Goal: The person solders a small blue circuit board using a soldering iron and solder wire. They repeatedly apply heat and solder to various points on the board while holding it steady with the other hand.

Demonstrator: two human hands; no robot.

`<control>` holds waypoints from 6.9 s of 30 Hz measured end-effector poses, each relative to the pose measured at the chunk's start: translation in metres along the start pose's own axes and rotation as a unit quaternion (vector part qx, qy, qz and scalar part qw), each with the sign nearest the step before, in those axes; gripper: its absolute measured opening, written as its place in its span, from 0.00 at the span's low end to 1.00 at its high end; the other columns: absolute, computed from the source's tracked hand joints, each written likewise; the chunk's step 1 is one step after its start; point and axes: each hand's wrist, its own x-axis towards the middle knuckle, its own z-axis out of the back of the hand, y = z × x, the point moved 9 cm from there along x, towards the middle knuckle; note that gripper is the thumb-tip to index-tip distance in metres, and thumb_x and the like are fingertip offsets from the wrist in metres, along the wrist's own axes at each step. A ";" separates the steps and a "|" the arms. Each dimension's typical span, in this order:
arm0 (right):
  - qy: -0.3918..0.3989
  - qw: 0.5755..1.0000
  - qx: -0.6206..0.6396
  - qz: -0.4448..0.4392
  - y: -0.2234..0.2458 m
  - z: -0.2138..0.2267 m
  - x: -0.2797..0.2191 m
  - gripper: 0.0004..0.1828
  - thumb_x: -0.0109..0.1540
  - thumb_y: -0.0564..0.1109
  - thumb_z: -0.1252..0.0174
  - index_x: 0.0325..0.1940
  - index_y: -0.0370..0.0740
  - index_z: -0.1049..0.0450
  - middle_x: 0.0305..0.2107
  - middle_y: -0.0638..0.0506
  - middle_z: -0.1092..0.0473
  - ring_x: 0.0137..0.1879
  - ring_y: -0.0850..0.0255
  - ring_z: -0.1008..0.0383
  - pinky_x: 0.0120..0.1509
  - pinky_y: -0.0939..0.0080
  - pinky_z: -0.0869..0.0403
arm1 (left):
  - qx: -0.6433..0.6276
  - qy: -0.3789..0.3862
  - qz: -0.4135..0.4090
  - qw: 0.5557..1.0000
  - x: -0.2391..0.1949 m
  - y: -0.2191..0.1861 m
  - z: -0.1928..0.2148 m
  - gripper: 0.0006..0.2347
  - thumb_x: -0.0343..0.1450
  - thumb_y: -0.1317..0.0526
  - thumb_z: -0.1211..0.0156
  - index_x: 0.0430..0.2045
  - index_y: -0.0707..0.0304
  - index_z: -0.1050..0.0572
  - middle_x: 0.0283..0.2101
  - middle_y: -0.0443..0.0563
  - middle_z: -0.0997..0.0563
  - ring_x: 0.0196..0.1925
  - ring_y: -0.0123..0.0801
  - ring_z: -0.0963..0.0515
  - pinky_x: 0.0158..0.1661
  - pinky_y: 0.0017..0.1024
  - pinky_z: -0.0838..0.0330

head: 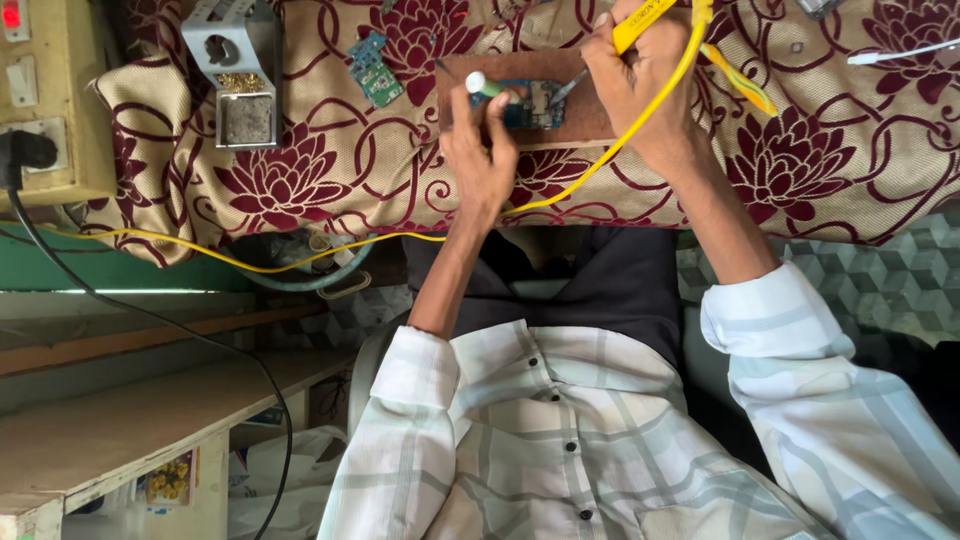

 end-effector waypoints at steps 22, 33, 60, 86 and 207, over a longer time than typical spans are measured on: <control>0.039 0.996 -0.077 0.017 0.023 0.001 -0.004 0.12 0.71 0.35 0.45 0.35 0.34 0.38 0.23 0.48 0.39 0.29 0.61 0.38 0.33 0.56 0.38 | 0.513 0.255 -0.338 0.747 -0.006 -0.032 0.001 0.13 0.67 0.66 0.37 0.44 0.51 0.20 0.69 0.51 0.34 0.57 0.35 0.26 0.56 0.36 0.33; 0.027 0.997 -0.005 -0.077 0.014 0.000 -0.010 0.14 0.71 0.35 0.46 0.33 0.35 0.41 0.21 0.50 0.43 0.28 0.65 0.42 0.32 0.59 0.40 | 0.405 0.213 -0.244 0.855 -0.011 -0.015 0.023 0.20 0.66 0.68 0.41 0.54 0.53 0.25 0.59 0.47 0.28 0.53 0.36 0.26 0.55 0.44 0.37; 0.008 0.998 -0.044 -0.033 0.019 0.018 -0.036 0.07 0.67 0.36 0.42 0.36 0.34 0.33 0.27 0.44 0.27 0.31 0.54 0.24 0.36 0.58 0.28 | 0.306 0.129 -0.058 0.941 0.009 -0.008 0.049 0.09 0.76 0.62 0.44 0.43 0.70 0.27 0.45 0.61 0.27 0.39 0.51 0.32 0.42 0.43 0.39; -0.059 0.979 0.055 -0.188 -0.017 0.023 -0.049 0.05 0.69 0.34 0.46 0.38 0.31 0.32 0.26 0.51 0.31 0.31 0.71 0.32 0.34 0.67 0.34 | 0.184 0.028 -0.133 0.973 0.004 -0.015 0.061 0.09 0.67 0.67 0.28 0.34 0.66 0.25 0.36 0.54 0.21 0.33 0.42 0.25 0.36 0.33 0.33; -0.015 0.983 0.081 -0.165 -0.024 0.023 -0.058 0.06 0.73 0.33 0.46 0.41 0.32 0.34 0.28 0.51 0.32 0.32 0.70 0.32 0.34 0.70 0.34 | -0.138 0.061 0.022 0.988 0.001 0.012 0.010 0.08 0.85 0.59 0.62 0.45 0.66 0.39 0.39 0.57 0.18 0.21 0.22 0.37 0.24 0.22 0.40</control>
